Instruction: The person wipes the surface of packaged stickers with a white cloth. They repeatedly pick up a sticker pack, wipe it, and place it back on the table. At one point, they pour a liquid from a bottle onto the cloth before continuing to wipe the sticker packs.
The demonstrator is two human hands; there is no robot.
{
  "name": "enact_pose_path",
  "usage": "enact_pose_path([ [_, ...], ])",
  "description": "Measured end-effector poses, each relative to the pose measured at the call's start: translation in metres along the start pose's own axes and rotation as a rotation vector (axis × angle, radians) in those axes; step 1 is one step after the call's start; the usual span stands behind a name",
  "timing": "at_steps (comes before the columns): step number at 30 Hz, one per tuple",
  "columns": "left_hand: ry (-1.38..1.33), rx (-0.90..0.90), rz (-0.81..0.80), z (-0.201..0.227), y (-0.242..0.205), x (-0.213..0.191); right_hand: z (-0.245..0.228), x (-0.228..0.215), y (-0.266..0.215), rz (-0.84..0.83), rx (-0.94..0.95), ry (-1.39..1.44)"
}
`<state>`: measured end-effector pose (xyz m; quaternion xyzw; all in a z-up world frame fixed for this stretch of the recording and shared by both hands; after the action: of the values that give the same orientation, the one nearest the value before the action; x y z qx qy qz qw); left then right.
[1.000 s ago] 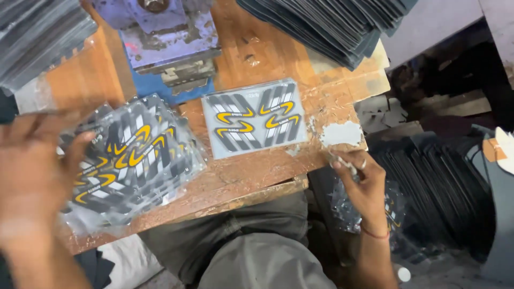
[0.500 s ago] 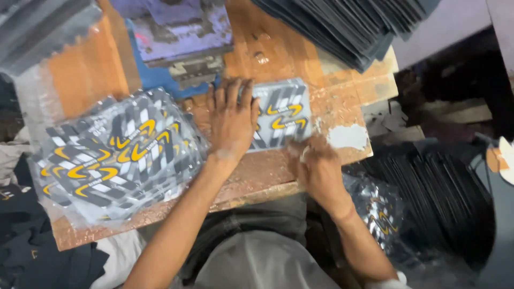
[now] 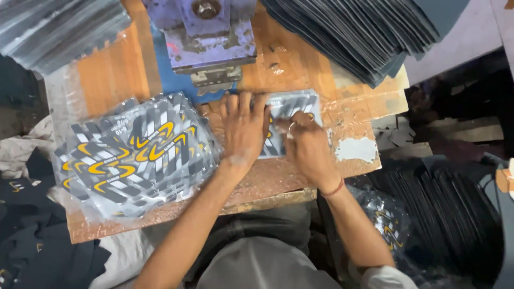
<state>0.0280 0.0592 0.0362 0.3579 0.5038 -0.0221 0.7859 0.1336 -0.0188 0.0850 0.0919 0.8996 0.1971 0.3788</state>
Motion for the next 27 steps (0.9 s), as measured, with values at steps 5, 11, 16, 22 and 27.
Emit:
enact_pose_path([
  [5, -0.017, 0.056, 0.115, 0.001, 0.002, -0.011, -0.02, -0.019, -0.031, -0.19, 0.104, 0.323],
  [11, -0.144, 0.092, 0.099, 0.002, -0.009, -0.151, 0.018, -0.092, -0.115, 0.24, 0.385, 0.264],
  [16, 0.259, -0.053, -0.381, -0.121, -0.01, -0.194, 0.042, -0.099, -0.15, 0.305, 0.477, 0.344],
  [22, 0.096, 0.08, -0.105, -0.065, 0.002, -0.122, 0.024, -0.08, -0.079, 0.266, 0.326, 0.093],
  [27, -0.002, 0.135, -0.113, 0.006, 0.004, -0.014, 0.024, -0.048, -0.048, 0.203, 0.197, -0.13],
])
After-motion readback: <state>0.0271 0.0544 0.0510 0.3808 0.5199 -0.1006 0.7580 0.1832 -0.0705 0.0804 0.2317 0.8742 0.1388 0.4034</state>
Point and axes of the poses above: each hand's wrist, its own y-axis towards the middle knuckle, its own x-axis out of the palm, z = x × y, the point moved 8 cm from there along y, towards the middle knuckle, and after that the axes turned 15 degrees about y, right-handed, at the moved point
